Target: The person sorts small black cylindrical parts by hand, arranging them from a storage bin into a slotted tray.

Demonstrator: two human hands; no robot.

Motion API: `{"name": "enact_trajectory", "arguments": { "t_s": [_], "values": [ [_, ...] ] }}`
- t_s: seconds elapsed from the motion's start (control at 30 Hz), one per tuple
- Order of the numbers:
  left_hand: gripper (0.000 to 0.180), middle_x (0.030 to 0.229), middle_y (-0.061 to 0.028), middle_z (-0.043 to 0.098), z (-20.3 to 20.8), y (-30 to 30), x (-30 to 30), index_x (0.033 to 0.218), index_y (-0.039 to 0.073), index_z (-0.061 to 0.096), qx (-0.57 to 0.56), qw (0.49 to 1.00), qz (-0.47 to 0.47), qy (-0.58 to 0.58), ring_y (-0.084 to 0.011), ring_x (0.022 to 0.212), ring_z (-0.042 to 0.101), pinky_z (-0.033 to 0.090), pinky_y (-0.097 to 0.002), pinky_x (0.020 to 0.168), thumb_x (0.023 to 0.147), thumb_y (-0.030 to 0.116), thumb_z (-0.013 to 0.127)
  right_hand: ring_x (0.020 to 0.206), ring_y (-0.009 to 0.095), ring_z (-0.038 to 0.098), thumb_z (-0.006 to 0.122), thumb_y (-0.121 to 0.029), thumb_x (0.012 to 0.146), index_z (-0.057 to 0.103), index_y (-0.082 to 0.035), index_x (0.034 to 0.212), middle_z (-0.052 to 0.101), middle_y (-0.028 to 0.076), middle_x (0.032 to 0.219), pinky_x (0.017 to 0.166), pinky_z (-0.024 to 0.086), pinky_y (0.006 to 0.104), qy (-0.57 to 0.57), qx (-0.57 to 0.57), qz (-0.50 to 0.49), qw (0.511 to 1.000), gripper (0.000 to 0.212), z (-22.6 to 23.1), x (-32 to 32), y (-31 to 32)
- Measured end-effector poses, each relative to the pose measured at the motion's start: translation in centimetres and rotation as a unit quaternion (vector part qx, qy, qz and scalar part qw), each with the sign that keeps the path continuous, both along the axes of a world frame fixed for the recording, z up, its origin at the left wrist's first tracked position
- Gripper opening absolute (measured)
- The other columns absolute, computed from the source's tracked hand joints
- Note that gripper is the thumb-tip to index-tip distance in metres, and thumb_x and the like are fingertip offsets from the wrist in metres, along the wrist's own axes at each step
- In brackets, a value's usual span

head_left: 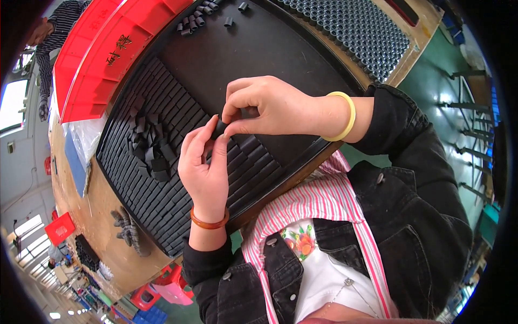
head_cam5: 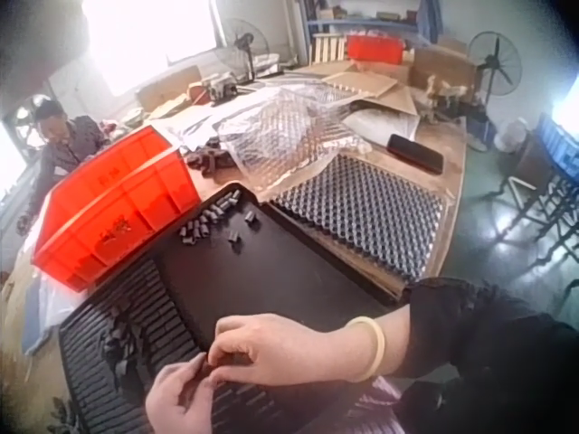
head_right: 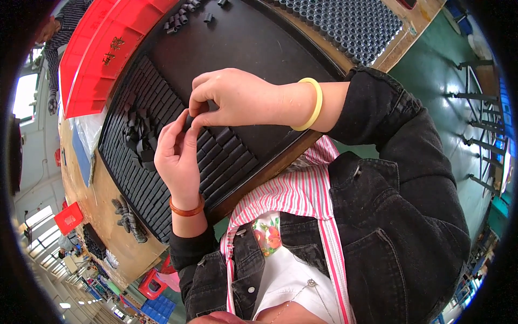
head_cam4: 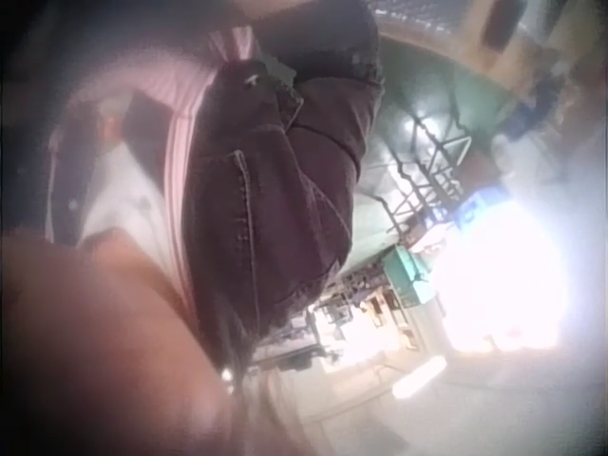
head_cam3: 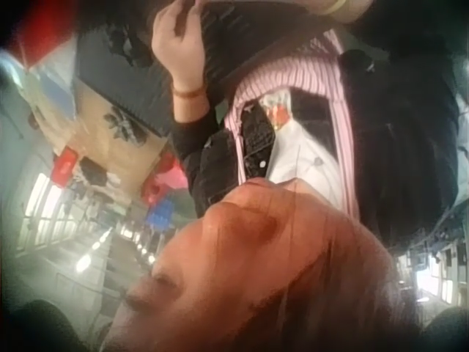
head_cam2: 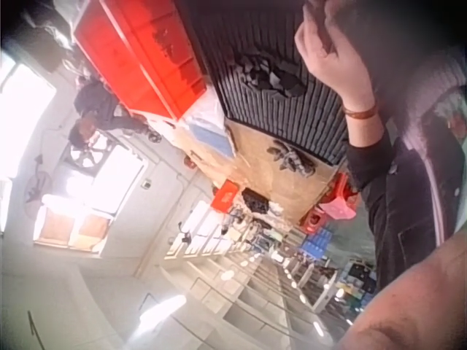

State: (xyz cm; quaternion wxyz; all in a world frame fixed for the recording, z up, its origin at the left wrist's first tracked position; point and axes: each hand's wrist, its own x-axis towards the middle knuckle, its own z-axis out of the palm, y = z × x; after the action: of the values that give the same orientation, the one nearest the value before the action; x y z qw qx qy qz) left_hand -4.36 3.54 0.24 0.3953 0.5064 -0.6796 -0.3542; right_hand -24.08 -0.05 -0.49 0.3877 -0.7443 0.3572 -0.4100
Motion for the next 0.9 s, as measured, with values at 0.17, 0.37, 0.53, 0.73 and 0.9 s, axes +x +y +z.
{"name": "enact_trajectory", "arguments": {
  "t_s": [0.17,0.37,0.53,0.73,0.9],
  "values": [
    [0.025,0.099,-0.0088,0.066,-0.3,-0.1,0.2,0.110,-0.001,0.068,-0.041,0.999,-0.002,-0.033,-0.0126,0.079,0.062,0.050,-0.0240,0.069,0.085,0.000,0.070,0.065,0.014,0.055,0.075,-0.014,0.083,0.068,0.001,0.085,0.057,0.005,0.080,0.059,0.045,0.0262,-0.007,0.036,0.010,0.999,0.016,-0.4,-0.1,-0.3],
    [0.021,0.092,-0.0102,0.068,-0.3,-0.4,0.0,0.101,0.001,0.069,-0.101,0.986,-0.002,-0.130,-0.0234,0.083,0.064,0.051,-0.0324,0.077,0.080,0.000,0.072,0.068,0.007,0.052,0.069,-0.019,0.091,0.064,-0.001,0.091,0.057,0.000,0.075,0.061,0.043,0.0236,-0.073,0.123,-0.057,0.988,0.019,-0.6,-0.4,-1.1],
    [0.018,0.099,-0.0060,0.066,-0.5,0.0,-0.3,0.095,0.007,0.070,-0.157,0.938,-0.105,-0.291,-0.0274,0.097,0.058,0.044,-0.0364,0.090,0.077,0.007,0.072,0.068,0.005,0.050,0.061,-0.029,0.095,0.062,-0.002,0.095,0.057,-0.002,0.074,0.061,0.041,0.0215,-0.060,0.149,-0.093,0.983,0.027,-0.2,-0.7,-1.5],
    [0.022,0.118,-0.0039,0.063,0.5,0.2,0.0,0.100,0.010,0.073,-0.226,0.893,-0.104,-0.374,-0.0276,0.115,0.052,0.037,-0.0414,0.101,0.080,0.006,0.066,0.051,0.000,0.039,0.058,-0.028,0.097,0.063,-0.005,0.093,0.053,-0.003,0.073,0.045,0.029,0.0170,-0.225,0.343,-0.077,0.909,0.024,-0.2,-0.8,-1.6],
    [0.031,0.119,-0.0025,0.064,1.2,0.6,-0.6,0.108,0.010,0.071,-0.236,0.881,-0.140,-0.386,-0.0267,0.118,0.051,0.037,-0.0402,0.101,0.080,0.003,0.059,0.051,0.001,0.039,0.057,-0.027,0.098,0.062,-0.003,0.092,0.054,-0.001,0.073,0.045,0.030,0.0178,-0.288,0.393,-0.058,0.872,0.025,-0.2,-0.9,-1.6]
  ]
}}
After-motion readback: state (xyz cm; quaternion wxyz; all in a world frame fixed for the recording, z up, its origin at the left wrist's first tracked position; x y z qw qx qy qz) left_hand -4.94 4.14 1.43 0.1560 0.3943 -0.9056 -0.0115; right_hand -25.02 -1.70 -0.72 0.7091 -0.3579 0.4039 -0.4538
